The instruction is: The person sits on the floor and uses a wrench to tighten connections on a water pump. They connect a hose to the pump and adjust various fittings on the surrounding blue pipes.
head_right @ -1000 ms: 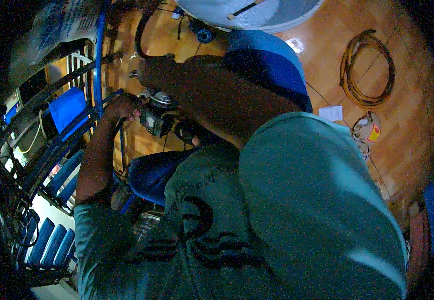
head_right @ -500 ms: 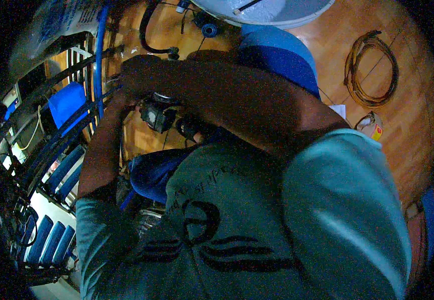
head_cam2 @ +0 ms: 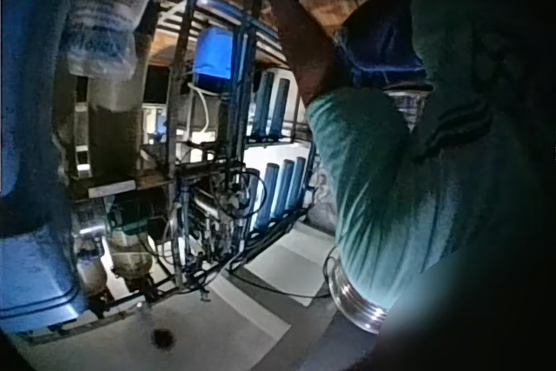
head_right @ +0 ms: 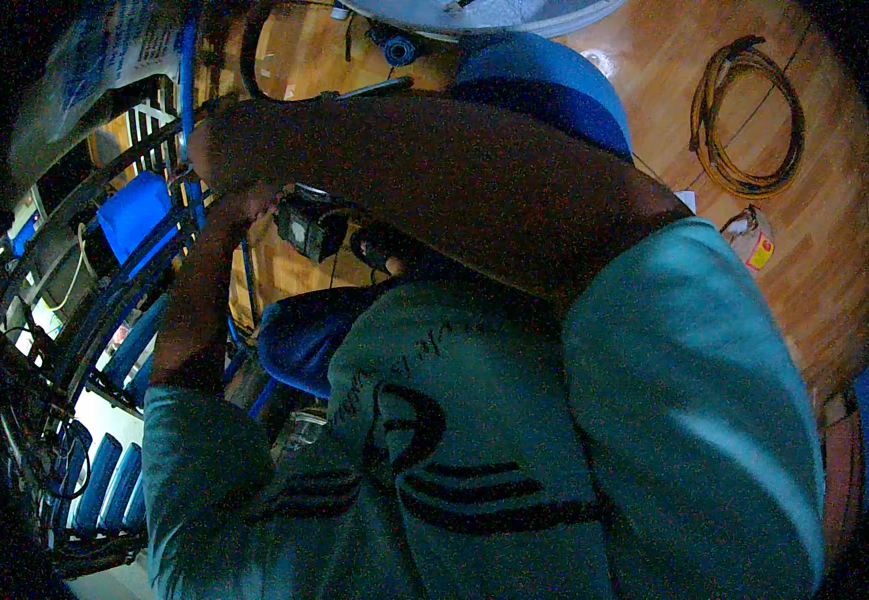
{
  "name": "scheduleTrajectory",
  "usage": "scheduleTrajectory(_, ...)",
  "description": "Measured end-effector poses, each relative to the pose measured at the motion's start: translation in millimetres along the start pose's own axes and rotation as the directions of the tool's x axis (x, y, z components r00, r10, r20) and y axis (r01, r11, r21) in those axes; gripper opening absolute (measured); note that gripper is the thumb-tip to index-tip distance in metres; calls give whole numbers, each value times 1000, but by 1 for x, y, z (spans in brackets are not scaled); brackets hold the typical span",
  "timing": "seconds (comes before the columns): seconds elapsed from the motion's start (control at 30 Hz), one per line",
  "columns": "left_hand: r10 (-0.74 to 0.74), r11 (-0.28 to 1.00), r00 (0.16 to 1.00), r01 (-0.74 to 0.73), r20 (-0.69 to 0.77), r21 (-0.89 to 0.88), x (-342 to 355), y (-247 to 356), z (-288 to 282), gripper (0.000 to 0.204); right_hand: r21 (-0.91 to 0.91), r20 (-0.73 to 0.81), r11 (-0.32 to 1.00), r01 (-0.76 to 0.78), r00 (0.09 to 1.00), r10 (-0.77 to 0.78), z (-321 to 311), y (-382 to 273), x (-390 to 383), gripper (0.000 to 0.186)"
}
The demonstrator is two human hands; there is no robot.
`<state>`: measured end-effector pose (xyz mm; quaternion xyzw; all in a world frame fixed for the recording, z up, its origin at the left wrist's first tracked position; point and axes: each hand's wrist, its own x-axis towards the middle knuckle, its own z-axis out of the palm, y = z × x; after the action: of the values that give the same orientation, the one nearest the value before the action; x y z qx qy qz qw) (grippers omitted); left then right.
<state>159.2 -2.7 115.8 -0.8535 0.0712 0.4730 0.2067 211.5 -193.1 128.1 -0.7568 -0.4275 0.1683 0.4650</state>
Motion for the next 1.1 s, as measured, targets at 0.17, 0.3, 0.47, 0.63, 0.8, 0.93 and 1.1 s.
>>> scheduleTrajectory(0.17,-9,815,914,242,406,-527,5,-12,-2,31,-9,-6,1000,10,1000,-10,-5,3,4,29)
scheduleTrajectory(0.3,32,493,819,486,573,-722,4,-25,4,29,-22,-4,999,24,1000,-24,-7,2,6,29)
scheduleTrajectory(0.47,29,435,849,464,527,-772,-13,-22,-7,26,-24,-3,1000,9,1000,-9,-9,8,6,28)
scheduleTrajectory(0.63,-10,665,915,308,403,-681,-10,-20,-11,24,-8,14,1000,16,1000,-15,-5,7,4,28)
scheduleTrajectory(0.8,-58,840,942,224,329,-494,7,-14,-21,24,-2,16,1000,23,1000,-23,-4,4,1,28)
scheduleTrajectory(0.93,-78,873,945,219,319,-435,14,-15,-17,24,-22,31,999,28,999,-27,-4,3,0,28)
scheduleTrajectory(1.1,-85,736,931,298,354,-608,-12,1,-25,24,-53,30,999,-12,999,13,-8,13,-5,28)
